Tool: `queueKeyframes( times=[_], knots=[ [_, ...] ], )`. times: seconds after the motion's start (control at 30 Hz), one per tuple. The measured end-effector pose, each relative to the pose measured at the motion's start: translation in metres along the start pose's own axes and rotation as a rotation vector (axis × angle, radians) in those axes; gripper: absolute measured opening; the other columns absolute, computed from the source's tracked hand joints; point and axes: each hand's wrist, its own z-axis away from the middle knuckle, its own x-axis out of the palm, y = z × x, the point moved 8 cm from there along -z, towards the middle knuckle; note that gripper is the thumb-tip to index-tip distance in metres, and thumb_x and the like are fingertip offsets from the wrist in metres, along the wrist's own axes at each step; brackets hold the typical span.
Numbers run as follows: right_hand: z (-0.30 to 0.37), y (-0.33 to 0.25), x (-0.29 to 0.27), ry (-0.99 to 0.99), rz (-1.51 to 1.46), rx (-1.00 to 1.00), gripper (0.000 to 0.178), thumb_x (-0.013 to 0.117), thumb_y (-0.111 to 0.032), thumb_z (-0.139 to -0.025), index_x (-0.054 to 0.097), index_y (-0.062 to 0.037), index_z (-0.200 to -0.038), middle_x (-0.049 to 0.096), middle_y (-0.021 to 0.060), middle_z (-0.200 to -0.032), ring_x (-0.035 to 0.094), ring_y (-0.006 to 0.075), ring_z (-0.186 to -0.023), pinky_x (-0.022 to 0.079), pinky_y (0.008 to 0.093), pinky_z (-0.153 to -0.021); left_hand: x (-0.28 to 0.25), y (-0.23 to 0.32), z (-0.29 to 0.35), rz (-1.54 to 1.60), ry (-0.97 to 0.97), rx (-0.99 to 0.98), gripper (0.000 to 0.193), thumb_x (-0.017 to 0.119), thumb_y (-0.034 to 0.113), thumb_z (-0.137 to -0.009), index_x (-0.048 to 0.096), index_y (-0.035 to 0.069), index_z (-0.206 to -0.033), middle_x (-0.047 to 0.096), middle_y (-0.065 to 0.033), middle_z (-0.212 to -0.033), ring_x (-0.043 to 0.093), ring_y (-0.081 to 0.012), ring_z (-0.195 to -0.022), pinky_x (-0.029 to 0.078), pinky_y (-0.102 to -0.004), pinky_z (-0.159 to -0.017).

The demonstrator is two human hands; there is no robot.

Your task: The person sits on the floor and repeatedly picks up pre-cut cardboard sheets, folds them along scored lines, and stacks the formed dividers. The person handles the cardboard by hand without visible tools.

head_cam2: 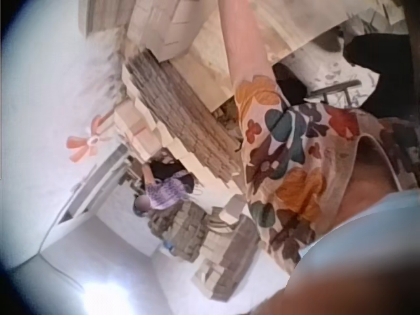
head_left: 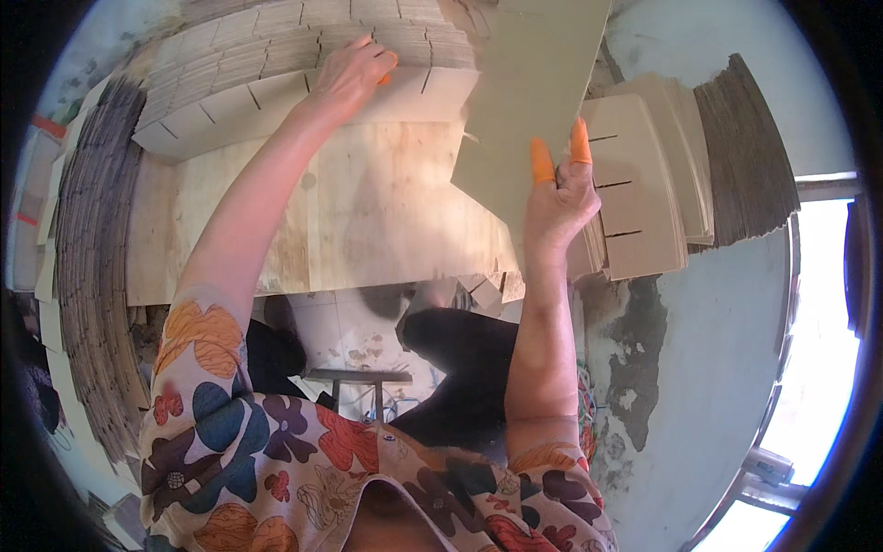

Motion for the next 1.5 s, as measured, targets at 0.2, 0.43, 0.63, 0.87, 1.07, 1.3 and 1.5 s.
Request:
queueKeyframes(
  times=[0.2, 0.43, 0.63, 0.87, 1.07, 1.3, 1.5],
  knots=[
    [0.004, -0.014, 0.004, 0.056, 0.056, -0.162, 0.052, 0.073, -0.007, -0.078, 0.054, -0.0065, -0.127, 0.043, 0.0029, -0.063, 0.034, 0.0074, -0.051, 0.034, 0.0211, -0.046, 0.008, 0.035, 0.021, 0.067, -0.138, 0.032, 0.007, 0.057, 0.002, -0.074, 0.059, 0.005, -0.081, 0.059, -0.0099, -0.078, 0.058, -0.0274, -0.084, 0.051, -0.0363, -0.068],
    [0.011, -0.024, 0.011, -0.071, 0.108, -0.151, 0.05, 0.067, -0.009, -0.084, 0.05, -0.009, -0.131, 0.061, 0.0126, -0.071, 0.05, 0.016, -0.049, 0.046, 0.0278, -0.049, -0.012, 0.1, 0.037, 0.054, -0.109, 0.221, 0.008, 0.056, 0.001, -0.074, 0.059, 0.002, -0.081, 0.06, -0.0102, -0.079, 0.058, -0.0243, -0.085, 0.052, -0.0324, -0.071],
    [0.016, -0.023, 0.024, -0.176, 0.128, -0.208, 0.071, 0.07, -0.005, -0.079, 0.036, -0.0133, -0.14, 0.057, 0.0119, -0.07, 0.051, 0.0206, -0.055, 0.045, 0.0313, -0.053, -0.042, 0.138, 0.033, 0.106, -0.06, 0.242, 0.007, 0.059, 0.002, -0.072, 0.058, 0.003, -0.078, 0.06, -0.0082, -0.078, 0.058, -0.0209, -0.081, 0.053, -0.0299, -0.066],
    [0.029, -0.018, 0.031, -0.481, 0.079, -0.098, 0.095, 0.061, 0.004, -0.077, 0.005, -0.0245, -0.148, 0.064, 0.0201, -0.085, 0.062, 0.0356, -0.067, 0.05, 0.0399, -0.06, -0.045, 0.137, 0.039, 0.144, -0.06, 0.187, 0.007, 0.059, 0.001, -0.071, 0.057, 0.001, -0.078, 0.059, -0.0088, -0.076, 0.058, -0.0215, -0.081, 0.053, -0.0312, -0.065],
    [0.035, -0.019, 0.028, -0.502, 0.122, -0.082, 0.096, 0.06, 0.005, -0.077, 0.003, -0.0258, -0.149, 0.063, 0.0196, -0.079, 0.061, 0.0305, -0.062, 0.05, 0.0374, -0.058, -0.05, 0.142, 0.042, 0.159, -0.052, 0.175, 0.008, 0.059, 0.002, -0.07, 0.056, 0.001, -0.078, 0.059, -0.0094, -0.078, 0.058, -0.0225, -0.081, 0.053, -0.0323, -0.065],
    [0.044, -0.011, 0.031, -0.441, 0.066, -0.098, 0.092, 0.059, 0.005, -0.079, 0.008, -0.0266, -0.149, 0.061, 0.0158, -0.075, 0.058, 0.0267, -0.058, 0.05, 0.0354, -0.059, -0.051, 0.146, 0.045, 0.155, -0.05, 0.14, 0.01, 0.059, 0.001, -0.068, 0.057, 0.0, -0.078, 0.058, -0.01, -0.078, 0.058, -0.024, -0.081, 0.053, -0.0332, -0.064],
    [0.046, -0.009, 0.035, -0.536, 0.062, -0.17, 0.089, 0.055, 0.005, -0.077, 0.007, -0.0192, -0.148, 0.061, 0.0188, -0.1, 0.063, 0.0353, -0.071, 0.053, 0.0413, -0.059, -0.059, 0.145, 0.048, 0.21, -0.013, 0.202, 0.012, 0.058, 0.0, -0.066, 0.055, 0.0, -0.077, 0.056, -0.0107, -0.077, 0.056, -0.025, -0.078, 0.051, -0.0333, -0.065]
  ],
)
